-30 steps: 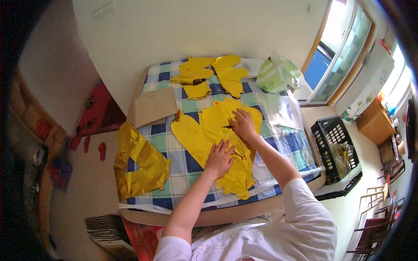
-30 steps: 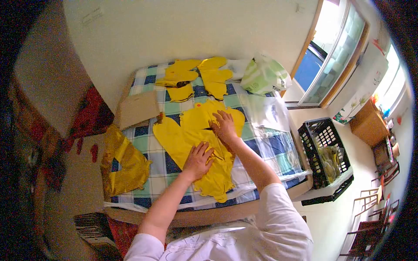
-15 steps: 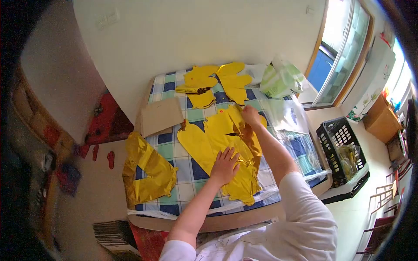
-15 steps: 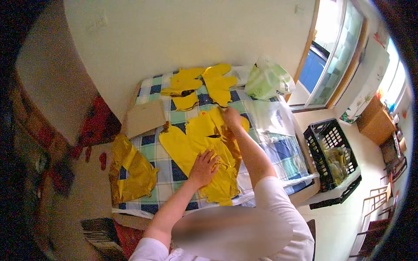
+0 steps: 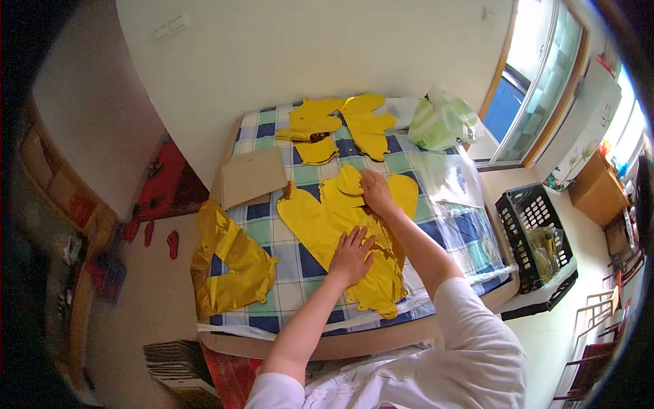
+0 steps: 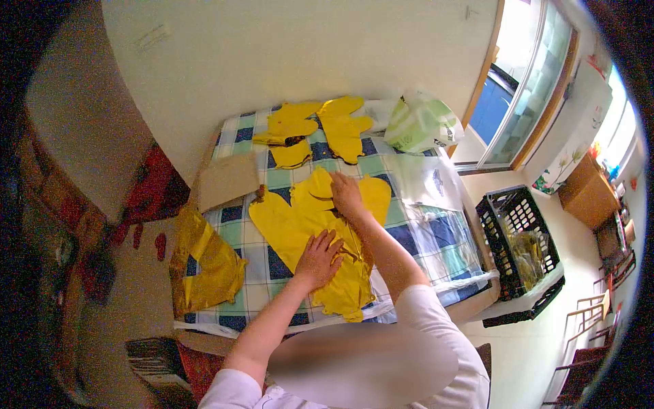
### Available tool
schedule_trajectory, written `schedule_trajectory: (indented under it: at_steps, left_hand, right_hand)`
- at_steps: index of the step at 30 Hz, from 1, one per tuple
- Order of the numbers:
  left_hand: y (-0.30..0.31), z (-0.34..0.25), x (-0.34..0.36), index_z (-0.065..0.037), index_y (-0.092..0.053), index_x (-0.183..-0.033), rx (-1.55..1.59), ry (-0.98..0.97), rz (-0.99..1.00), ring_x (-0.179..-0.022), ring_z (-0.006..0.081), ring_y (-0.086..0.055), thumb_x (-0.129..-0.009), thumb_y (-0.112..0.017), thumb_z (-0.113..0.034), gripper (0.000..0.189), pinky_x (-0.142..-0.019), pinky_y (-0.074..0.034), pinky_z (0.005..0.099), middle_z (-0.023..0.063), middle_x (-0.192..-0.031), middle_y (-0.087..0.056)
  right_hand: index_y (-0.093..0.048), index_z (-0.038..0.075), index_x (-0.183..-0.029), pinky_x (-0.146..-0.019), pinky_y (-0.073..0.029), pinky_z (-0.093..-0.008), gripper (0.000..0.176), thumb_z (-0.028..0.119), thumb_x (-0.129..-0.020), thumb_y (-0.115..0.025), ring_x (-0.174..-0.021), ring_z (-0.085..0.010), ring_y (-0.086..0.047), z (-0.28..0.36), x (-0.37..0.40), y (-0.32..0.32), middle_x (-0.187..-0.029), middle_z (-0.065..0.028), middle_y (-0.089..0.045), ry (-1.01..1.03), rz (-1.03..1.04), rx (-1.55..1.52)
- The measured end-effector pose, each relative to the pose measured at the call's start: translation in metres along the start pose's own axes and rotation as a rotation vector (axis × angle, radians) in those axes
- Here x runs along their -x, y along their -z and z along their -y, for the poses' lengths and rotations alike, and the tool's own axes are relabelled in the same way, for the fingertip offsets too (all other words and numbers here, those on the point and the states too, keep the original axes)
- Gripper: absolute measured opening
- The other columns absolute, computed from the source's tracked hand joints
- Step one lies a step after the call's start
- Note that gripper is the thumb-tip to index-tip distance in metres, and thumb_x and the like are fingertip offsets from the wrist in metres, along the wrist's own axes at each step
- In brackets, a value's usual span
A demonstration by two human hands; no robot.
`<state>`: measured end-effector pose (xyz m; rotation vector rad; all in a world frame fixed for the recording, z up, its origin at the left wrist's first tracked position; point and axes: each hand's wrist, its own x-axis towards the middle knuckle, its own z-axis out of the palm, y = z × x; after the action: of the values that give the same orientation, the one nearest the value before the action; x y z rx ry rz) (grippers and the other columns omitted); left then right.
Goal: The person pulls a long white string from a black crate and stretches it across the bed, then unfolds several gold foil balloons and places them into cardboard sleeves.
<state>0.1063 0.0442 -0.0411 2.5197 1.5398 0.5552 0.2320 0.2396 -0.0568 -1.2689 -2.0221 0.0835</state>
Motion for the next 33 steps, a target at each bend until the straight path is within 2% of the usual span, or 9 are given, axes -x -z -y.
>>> schedule_trajectory:
  at_steps: [5,8,11,14,17,20,23,26,33]
  left_hand:
    - [0.001,0.0,0.001,-0.011,-0.044,-0.134,-0.002,0.017,0.017,-0.136,0.0301,-0.025,-0.093,-0.043,-0.035,0.047,-0.112,-0.018,0.0469,0.0144,-0.144,-0.033]
    - [0.0,0.0,0.0,-0.011,-0.043,-0.134,-0.023,0.018,0.022,-0.136,0.0298,-0.024,-0.093,-0.042,-0.035,0.047,-0.112,-0.018,0.0466,0.0141,-0.144,-0.033]
    - [0.0,0.0,0.0,-0.01,-0.043,-0.133,-0.011,0.019,0.017,-0.136,0.0309,-0.025,-0.093,-0.043,-0.035,0.047,-0.112,-0.018,0.0475,0.0146,-0.144,-0.033]
    - [-0.006,0.002,-0.001,-0.008,-0.045,-0.131,0.012,0.004,-0.015,-0.134,0.0336,-0.027,-0.092,-0.045,-0.035,0.048,-0.111,-0.02,0.0501,0.0162,-0.142,-0.035]
    - [-0.007,0.003,-0.001,-0.008,-0.045,-0.131,0.023,0.005,-0.017,-0.134,0.0338,-0.028,-0.091,-0.045,-0.035,0.048,-0.111,-0.02,0.0503,0.0162,-0.142,-0.035]
    - [-0.003,0.002,-0.001,-0.009,-0.044,-0.131,0.03,0.004,-0.01,-0.134,0.034,-0.028,-0.091,-0.046,-0.034,0.048,-0.111,-0.02,0.0506,0.0163,-0.142,-0.035]
    - [-0.003,0.002,-0.001,-0.009,-0.044,-0.132,0.03,0.007,-0.009,-0.134,0.0342,-0.028,-0.091,-0.046,-0.034,0.047,-0.111,-0.02,0.0508,0.0165,-0.142,-0.035]
    - [-0.003,0.002,-0.001,-0.008,-0.044,-0.132,0.032,0.005,-0.01,-0.134,0.0343,-0.028,-0.091,-0.046,-0.033,0.047,-0.11,-0.02,0.0506,0.0168,-0.142,-0.035]
    - [-0.003,0.002,-0.001,-0.008,-0.044,-0.132,0.01,0.003,-0.002,-0.134,0.0336,-0.028,-0.092,-0.045,-0.034,0.048,-0.111,-0.02,0.0498,0.0164,-0.143,-0.034]
  right_hand:
    - [-0.053,0.006,-0.12,-0.068,-0.049,-0.0419,0.032,0.012,-0.089,-0.05,-0.079,-0.0331,-0.063,-0.002,-0.011,0.014,-0.089,-0.0171,-0.066,-0.435,0.068,-0.267]
    - [-0.053,0.005,-0.118,-0.056,-0.048,-0.0398,0.033,0.009,-0.086,-0.051,-0.059,-0.0301,-0.061,-0.001,-0.008,0.024,-0.068,-0.0156,-0.063,-0.557,0.162,-0.662]
    - [-0.057,0.007,-0.114,-0.056,-0.048,-0.0375,0.031,0.01,-0.083,-0.054,-0.057,-0.0254,-0.061,0.0,-0.003,0.026,-0.067,-0.0157,-0.061,-0.524,0.114,-0.598]
    - [-0.06,0.007,-0.103,-0.059,-0.049,-0.0436,0.022,0.014,-0.083,-0.055,-0.067,-0.034,-0.063,0.002,0.006,0.03,-0.071,-0.0179,-0.064,-0.249,0.189,-0.269]
    - [-0.061,0.008,-0.099,-0.062,-0.049,-0.0459,0.019,0.017,-0.083,-0.057,-0.069,-0.0366,-0.062,0.008,0.013,0.023,-0.073,-0.0165,-0.064,-0.059,0.064,-0.086]
    - [-0.061,0.008,-0.098,-0.067,-0.049,-0.0459,0.019,0.017,-0.082,-0.057,-0.079,-0.0372,-0.061,0.014,0.015,0.02,-0.087,-0.0168,-0.063,-0.12,0.178,0.109]
    - [-0.06,0.01,-0.1,-0.077,-0.047,-0.0451,0.02,0.014,-0.08,-0.056,-0.094,-0.0352,-0.058,0.014,0.015,0.018,-0.103,-0.0153,-0.06,0.005,0.035,0.11]
    - [-0.058,0.011,-0.101,-0.087,-0.042,-0.0457,0.023,0.013,-0.078,-0.056,-0.107,-0.034,-0.052,0.015,0.016,0.018,-0.115,-0.0135,-0.055,0.221,0.112,0.148]
    - [-0.058,0.011,-0.104,-0.087,-0.042,-0.0458,0.025,0.016,-0.08,-0.055,-0.104,-0.0349,-0.053,0.018,0.013,0.02,-0.111,-0.0156,-0.057,0.103,0.159,0.135]
